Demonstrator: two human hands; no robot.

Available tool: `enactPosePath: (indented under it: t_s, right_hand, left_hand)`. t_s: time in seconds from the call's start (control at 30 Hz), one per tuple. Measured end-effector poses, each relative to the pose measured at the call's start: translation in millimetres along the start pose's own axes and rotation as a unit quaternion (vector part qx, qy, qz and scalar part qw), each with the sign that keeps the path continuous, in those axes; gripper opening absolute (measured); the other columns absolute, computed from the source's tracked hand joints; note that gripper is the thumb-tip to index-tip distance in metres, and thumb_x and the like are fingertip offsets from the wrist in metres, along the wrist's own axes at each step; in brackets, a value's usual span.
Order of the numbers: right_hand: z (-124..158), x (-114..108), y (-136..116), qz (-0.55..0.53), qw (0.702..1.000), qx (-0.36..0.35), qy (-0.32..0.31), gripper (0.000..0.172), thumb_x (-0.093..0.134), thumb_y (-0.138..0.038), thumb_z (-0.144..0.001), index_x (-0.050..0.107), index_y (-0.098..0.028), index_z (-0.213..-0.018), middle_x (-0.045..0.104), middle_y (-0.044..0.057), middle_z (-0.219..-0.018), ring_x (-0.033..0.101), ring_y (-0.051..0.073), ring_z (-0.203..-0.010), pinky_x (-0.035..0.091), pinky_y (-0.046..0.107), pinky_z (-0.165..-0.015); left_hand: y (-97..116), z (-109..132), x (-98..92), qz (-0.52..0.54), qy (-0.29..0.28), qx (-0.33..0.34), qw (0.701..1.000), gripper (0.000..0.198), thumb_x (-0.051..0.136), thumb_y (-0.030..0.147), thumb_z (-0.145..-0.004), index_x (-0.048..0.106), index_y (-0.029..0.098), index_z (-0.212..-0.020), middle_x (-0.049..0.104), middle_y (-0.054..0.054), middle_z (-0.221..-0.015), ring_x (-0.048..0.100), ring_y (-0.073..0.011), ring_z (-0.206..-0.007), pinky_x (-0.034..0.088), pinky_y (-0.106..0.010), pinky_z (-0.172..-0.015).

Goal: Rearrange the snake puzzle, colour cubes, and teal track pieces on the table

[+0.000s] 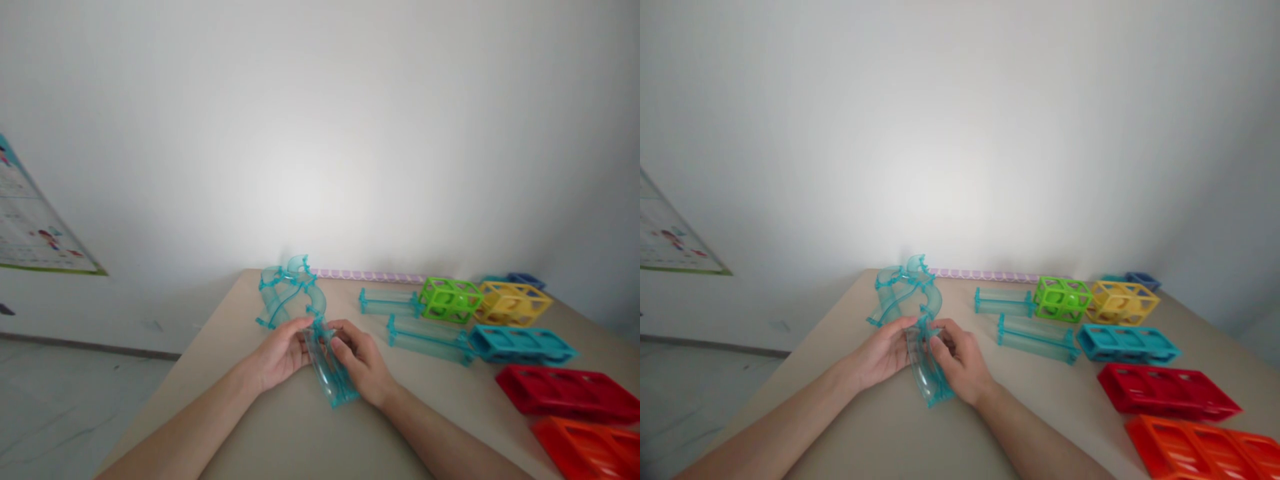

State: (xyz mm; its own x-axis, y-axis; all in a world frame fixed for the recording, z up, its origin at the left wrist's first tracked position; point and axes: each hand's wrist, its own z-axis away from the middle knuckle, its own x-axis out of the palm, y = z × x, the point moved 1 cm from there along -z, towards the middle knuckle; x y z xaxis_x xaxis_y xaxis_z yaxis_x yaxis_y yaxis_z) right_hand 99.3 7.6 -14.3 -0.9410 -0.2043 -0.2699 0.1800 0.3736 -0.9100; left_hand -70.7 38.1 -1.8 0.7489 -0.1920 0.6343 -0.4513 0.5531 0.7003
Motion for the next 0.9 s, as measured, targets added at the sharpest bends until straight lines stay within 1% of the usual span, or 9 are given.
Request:
enactPosePath:
  t_s: [0.17, 0.33, 0.5, 0.57, 0.63, 0.7, 0.73, 0.8, 0.9]
  right_hand:
    - [0.3, 1.0, -0.1, -0.023, 1.0, 0.006, -0.002, 0.034, 0.045, -0.047, -0.093, 0.052, -0.018, -0.108, 0.054, -0.003, -0.066, 0.048, 0.012, -0.057, 0.037, 0.024, -0.054]
    - [-0.1, 1.3, 1.0, -0.056, 0.998, 0.012, 0.003, 0.034, 0.047, -0.047, -0.092, 0.052, -0.018, -0.108, 0.053, -0.003, -0.064, 0.047, 0.012, -0.056, 0.037, 0.023, -0.053]
    - [-0.4, 2.2, 2.7, -0.085, 0.996, 0.028, 0.017, 0.035, 0.048, -0.048, -0.091, 0.053, -0.018, -0.108, 0.054, -0.003, -0.064, 0.047, 0.011, -0.055, 0.037, 0.023, -0.052]
    - [-0.3, 2.8, 4.3, -0.093, 0.995, 0.039, 0.02, 0.035, 0.048, -0.048, -0.091, 0.053, -0.018, -0.107, 0.056, -0.003, -0.065, 0.048, 0.011, -0.055, 0.038, 0.023, -0.052]
    - [-0.5, 3.4, 5.8, -0.099, 0.994, 0.05, 0.02, 0.035, 0.049, -0.048, -0.091, 0.054, -0.018, -0.107, 0.058, -0.002, -0.066, 0.05, 0.012, -0.056, 0.039, 0.023, -0.053]
    - [-1.2, 3.8, 6.6, -0.109, 0.992, 0.058, 0.019, 0.034, 0.051, -0.049, -0.09, 0.055, -0.018, -0.105, 0.058, -0.002, -0.068, 0.052, 0.012, -0.059, 0.04, 0.023, -0.055]
    - [-1.7, 3.9, 6.7, -0.114, 0.991, 0.061, 0.018, 0.034, 0.052, -0.049, -0.089, 0.055, -0.018, -0.104, 0.059, -0.002, -0.069, 0.053, 0.013, -0.061, 0.041, 0.024, -0.056]
    - [-2.9, 4.0, 6.4, -0.124, 0.99, 0.067, 0.018, 0.034, 0.053, -0.049, -0.088, 0.056, -0.018, -0.101, 0.059, -0.001, -0.071, 0.054, 0.013, -0.062, 0.041, 0.024, -0.057]
    - [-4.3, 3.7, 4.5, -0.138, 0.987, 0.075, 0.014, 0.035, 0.054, -0.051, -0.087, 0.056, -0.018, -0.1, 0.059, -0.001, -0.07, 0.055, 0.013, -0.061, 0.041, 0.024, -0.056]
  left_hand:
    - [1.4, -0.5, -3.8, 0.002, -0.013, -0.02, 1.0, 0.017, 0.058, 0.021, -0.083, 0.066, 0.006, -0.089, 0.072, -0.013, -0.08, 0.068, -0.0185, -0.069, 0.054, -0.03, -0.071]
    - [2.2, -1.0, -5.9, -0.003, -0.032, -0.03, 0.999, 0.022, 0.061, 0.024, -0.082, 0.066, 0.006, -0.094, 0.072, -0.014, -0.084, 0.068, -0.0196, -0.072, 0.053, -0.032, -0.076]
    - [0.8, 0.0, -3.0, -0.011, -0.025, -0.011, 1.0, 0.018, 0.066, 0.024, -0.08, 0.064, 0.011, -0.091, 0.071, -0.01, -0.082, 0.067, -0.0193, -0.073, 0.053, -0.033, -0.075]
    - [-0.6, -0.5, -1.0, -0.048, -0.013, 0.031, 0.998, 0.015, 0.068, 0.026, -0.078, 0.062, 0.014, -0.082, 0.069, -0.006, -0.076, 0.066, -0.0187, -0.068, 0.053, -0.033, -0.07]
    - [-1.1, -1.6, -0.1, -0.129, 0.02, 0.117, 0.985, 0.02, 0.071, 0.03, -0.075, 0.058, 0.016, -0.068, 0.062, -0.001, -0.065, 0.061, -0.0159, -0.061, 0.051, -0.029, -0.063]
    - [-0.8, -2.4, -0.5, -0.229, 0.066, 0.203, 0.95, 0.025, 0.072, 0.031, -0.074, 0.056, 0.016, -0.06, 0.055, 0.003, -0.058, 0.054, -0.0126, -0.056, 0.045, -0.023, -0.058]
    - [-0.4, -2.6, -0.9, -0.273, 0.086, 0.232, 0.93, 0.025, 0.071, 0.031, -0.073, 0.057, 0.016, -0.059, 0.052, 0.004, -0.056, 0.051, -0.0116, -0.056, 0.042, -0.022, -0.056]
    - [0.6, -2.6, -1.7, -0.332, 0.109, 0.265, 0.899, 0.022, 0.07, 0.029, -0.074, 0.061, 0.016, -0.06, 0.052, 0.004, -0.056, 0.049, -0.0116, -0.057, 0.037, -0.021, -0.055]
    - [2.1, -1.4, -1.9, -0.367, 0.112, 0.292, 0.876, 0.019, 0.067, 0.027, -0.075, 0.061, 0.017, -0.06, 0.052, 0.004, -0.057, 0.048, -0.0126, -0.059, 0.034, -0.022, -0.057]
